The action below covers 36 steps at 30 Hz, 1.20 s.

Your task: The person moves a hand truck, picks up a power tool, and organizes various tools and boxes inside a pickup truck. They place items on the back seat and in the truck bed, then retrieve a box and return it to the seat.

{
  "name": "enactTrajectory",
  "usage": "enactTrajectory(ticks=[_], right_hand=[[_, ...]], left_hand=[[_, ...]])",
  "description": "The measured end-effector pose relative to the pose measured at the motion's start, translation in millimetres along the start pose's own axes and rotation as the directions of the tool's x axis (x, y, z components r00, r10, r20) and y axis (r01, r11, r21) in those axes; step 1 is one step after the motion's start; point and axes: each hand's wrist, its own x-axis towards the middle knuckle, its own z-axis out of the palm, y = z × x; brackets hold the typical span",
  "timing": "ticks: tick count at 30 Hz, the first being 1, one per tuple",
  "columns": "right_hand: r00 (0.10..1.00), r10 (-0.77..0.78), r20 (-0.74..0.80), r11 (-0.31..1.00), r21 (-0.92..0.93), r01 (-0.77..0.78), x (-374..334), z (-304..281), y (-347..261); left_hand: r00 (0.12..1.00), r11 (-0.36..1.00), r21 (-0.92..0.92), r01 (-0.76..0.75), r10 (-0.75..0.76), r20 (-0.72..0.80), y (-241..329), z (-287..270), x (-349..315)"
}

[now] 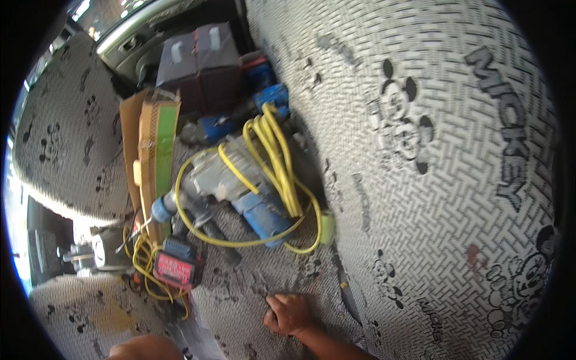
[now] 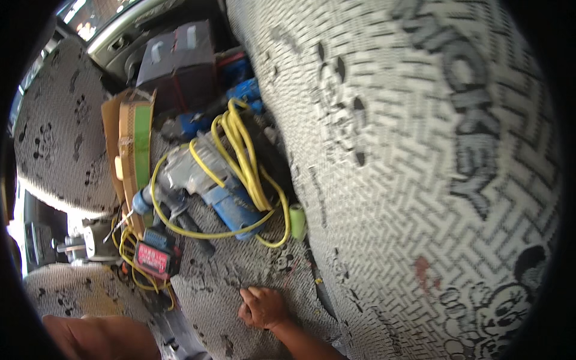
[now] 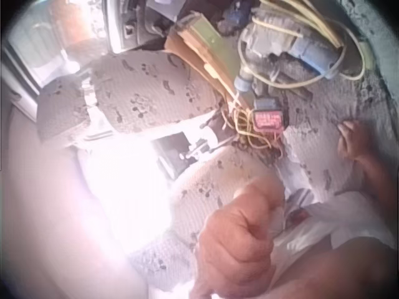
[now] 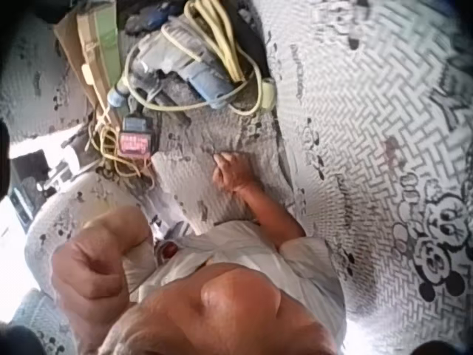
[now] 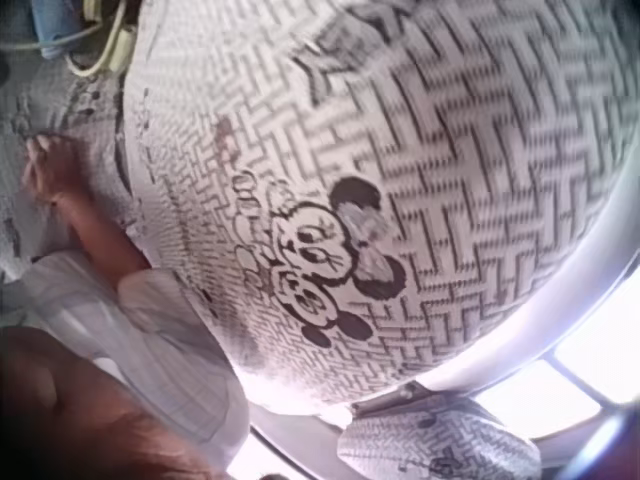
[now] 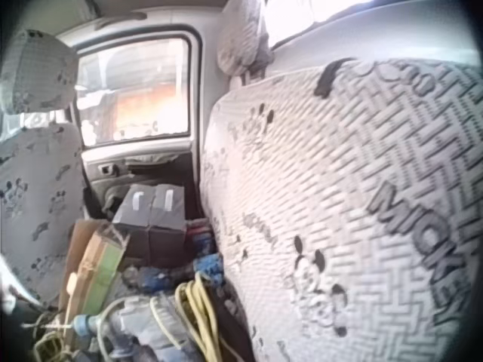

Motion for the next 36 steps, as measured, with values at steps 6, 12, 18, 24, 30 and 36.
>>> enactTrajectory(ticks=[6,12,18,24,30,36], right_hand=[[0.996,-0.039,-0.084,0.991,-0.133,0.028,7,1,-4],[0.986,-0.153,-0.07,0.98,-0.136,0.143,1,12,-4],[0.989,-0.127,-0.071,0.969,-0.223,0.108,-1,3,-16],[0.982,-0.095,-0.163,0.977,-0.205,0.06,58,-2,-42],[0.991,0.013,-0.133,0.973,-0.227,-0.043,159,22,-59],[0.983,0.096,-0.158,0.971,-0.2,-0.127,178,41,-53]], left_hand=[[0.715,0.505,0.528,0.683,-0.316,-0.623,1,-13,-110],[0.547,-0.157,0.723,0.673,-0.552,-0.629,9,-56,-218],[0.273,-0.366,0.76,0.537,-0.777,-0.567,-1,-75,-225],[0.117,-0.419,0.776,0.471,-0.843,-0.525,-3,-81,-204],[0.078,-0.433,0.764,0.478,-0.846,-0.528,-6,-83,-199],[0.073,-0.452,0.79,0.415,-0.848,-0.524,-6,-84,-202]])
